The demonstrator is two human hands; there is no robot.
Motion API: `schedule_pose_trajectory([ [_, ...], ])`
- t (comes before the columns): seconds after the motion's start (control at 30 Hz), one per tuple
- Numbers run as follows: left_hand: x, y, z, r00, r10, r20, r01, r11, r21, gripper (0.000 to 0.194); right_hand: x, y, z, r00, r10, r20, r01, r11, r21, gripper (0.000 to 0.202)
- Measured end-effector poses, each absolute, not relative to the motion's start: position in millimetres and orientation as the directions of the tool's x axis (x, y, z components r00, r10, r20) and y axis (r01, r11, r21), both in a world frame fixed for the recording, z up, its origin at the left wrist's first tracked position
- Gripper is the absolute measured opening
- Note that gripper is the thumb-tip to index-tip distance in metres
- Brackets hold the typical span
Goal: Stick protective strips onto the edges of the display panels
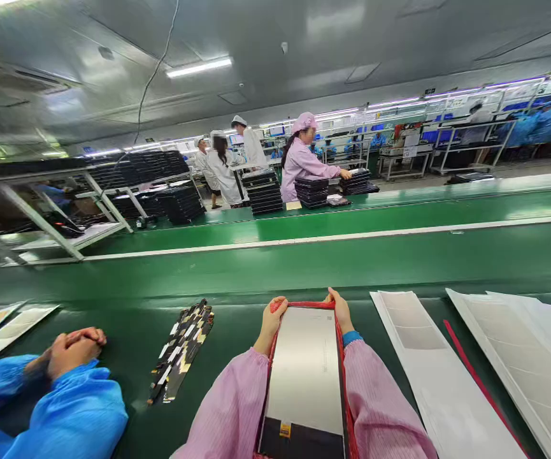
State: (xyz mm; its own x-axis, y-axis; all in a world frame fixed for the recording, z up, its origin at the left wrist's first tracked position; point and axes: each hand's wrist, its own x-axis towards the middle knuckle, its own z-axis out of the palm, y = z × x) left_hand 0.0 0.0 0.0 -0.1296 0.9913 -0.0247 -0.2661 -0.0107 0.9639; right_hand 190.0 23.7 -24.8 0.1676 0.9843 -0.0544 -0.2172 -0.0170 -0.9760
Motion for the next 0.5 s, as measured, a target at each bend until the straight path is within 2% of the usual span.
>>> schedule_pose_trajectory([
  [0.23,-5,-1,-3,-0.081,0.996,-0.036,-0.315,0.009,0.949,0.040,198,10,-19,0.087,0.995,-0.039,-0.087,-0.032,-0.996,0.039],
  [0.4,-6,2,-8,-0.049,0.998,-0.042,-0.341,0.023,0.940,0.042,207,-5,-9,0.015,1.000,0.005,0.076,0.004,-0.997,0.034],
  [0.5,-8,5,-10,-0.040,0.999,-0.024,-0.329,0.010,0.944,0.042,203,-6,-11,0.033,0.998,0.045,0.109,0.041,-0.993,0.032],
])
